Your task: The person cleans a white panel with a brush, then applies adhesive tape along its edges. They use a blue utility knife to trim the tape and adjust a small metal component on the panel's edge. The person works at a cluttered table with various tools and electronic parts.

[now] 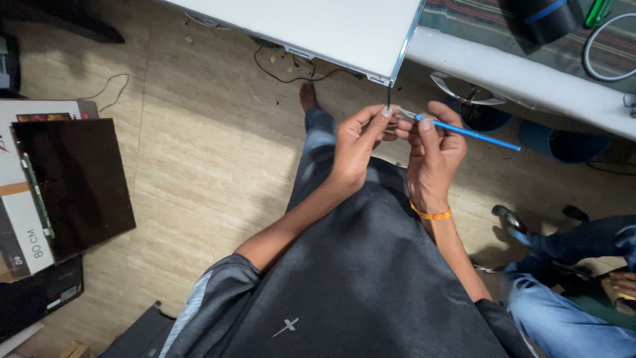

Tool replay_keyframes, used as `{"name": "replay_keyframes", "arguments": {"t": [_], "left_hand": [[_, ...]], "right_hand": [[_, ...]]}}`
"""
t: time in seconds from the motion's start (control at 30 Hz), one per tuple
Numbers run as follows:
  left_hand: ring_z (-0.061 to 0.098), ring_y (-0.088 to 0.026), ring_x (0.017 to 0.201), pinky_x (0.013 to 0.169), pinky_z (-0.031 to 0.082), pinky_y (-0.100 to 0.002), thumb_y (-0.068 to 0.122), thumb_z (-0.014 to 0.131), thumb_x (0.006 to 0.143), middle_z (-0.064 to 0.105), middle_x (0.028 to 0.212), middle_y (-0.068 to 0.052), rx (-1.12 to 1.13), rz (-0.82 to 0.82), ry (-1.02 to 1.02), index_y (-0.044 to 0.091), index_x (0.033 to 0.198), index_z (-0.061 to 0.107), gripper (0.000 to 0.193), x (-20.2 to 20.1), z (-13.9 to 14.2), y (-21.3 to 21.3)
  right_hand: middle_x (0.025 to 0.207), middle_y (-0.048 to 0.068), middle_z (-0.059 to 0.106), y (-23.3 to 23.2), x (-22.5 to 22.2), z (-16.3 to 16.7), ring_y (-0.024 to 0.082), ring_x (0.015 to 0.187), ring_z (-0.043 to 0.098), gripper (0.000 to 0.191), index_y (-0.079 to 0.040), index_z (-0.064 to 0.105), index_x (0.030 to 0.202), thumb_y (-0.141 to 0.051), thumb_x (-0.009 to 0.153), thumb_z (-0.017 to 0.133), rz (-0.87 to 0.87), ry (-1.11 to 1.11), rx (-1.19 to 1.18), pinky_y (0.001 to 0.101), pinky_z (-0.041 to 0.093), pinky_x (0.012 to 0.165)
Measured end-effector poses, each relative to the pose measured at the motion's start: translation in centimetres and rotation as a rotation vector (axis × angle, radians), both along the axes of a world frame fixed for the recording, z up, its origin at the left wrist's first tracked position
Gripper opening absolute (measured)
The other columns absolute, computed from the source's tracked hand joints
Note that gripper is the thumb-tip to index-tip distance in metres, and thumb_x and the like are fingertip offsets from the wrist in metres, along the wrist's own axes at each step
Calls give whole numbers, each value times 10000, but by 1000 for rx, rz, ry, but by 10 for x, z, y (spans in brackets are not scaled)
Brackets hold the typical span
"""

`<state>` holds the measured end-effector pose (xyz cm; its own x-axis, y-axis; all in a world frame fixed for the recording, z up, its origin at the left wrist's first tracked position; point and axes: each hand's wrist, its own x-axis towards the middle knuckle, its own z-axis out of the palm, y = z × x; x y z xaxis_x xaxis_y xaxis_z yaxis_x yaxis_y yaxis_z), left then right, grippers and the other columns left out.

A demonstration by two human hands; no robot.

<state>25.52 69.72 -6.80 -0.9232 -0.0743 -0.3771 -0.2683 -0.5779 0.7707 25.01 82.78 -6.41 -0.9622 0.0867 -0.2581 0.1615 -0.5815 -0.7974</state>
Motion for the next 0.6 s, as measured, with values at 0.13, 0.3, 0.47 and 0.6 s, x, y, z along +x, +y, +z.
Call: {"name": "replay_keyframes", "arguments": {"t": [0.13,0.3,0.47,0.6], "left_hand": [[702,-132,931,843,587,-288,193,626,1084,735,1048,-68,2,-6,22,-22,1227,703,269,0,-3,0],[700,-116,962,823,592,-283,199,627,1069,738,1055,-51,-27,-14,30,-12,1225,702,273,1,-7,-1],[684,-114,978,821,596,-300,171,639,1071,720,1065,-55,25,8,35,-17,1233,700,256,1,-9,1],[682,-111,982,831,604,-305,177,631,1079,716,1068,-51,9,7,59,-13,1239,697,257,2,-9,2]], "right_hand": [[1129,148,686,-2,1,-1,235,1023,743,145,4,587,1160,15,1038,664,43,25,-20,360,628,941],[1163,153,668,-6,1,-5,226,1040,725,185,-13,575,1126,48,1005,701,50,96,-20,351,620,975],[1160,161,674,-6,1,-9,220,1048,716,181,2,586,1117,70,1003,710,55,129,-6,354,605,1001],[1152,164,683,-6,1,-9,225,1039,720,177,1,587,1109,68,994,703,47,124,-4,357,609,992]]}}
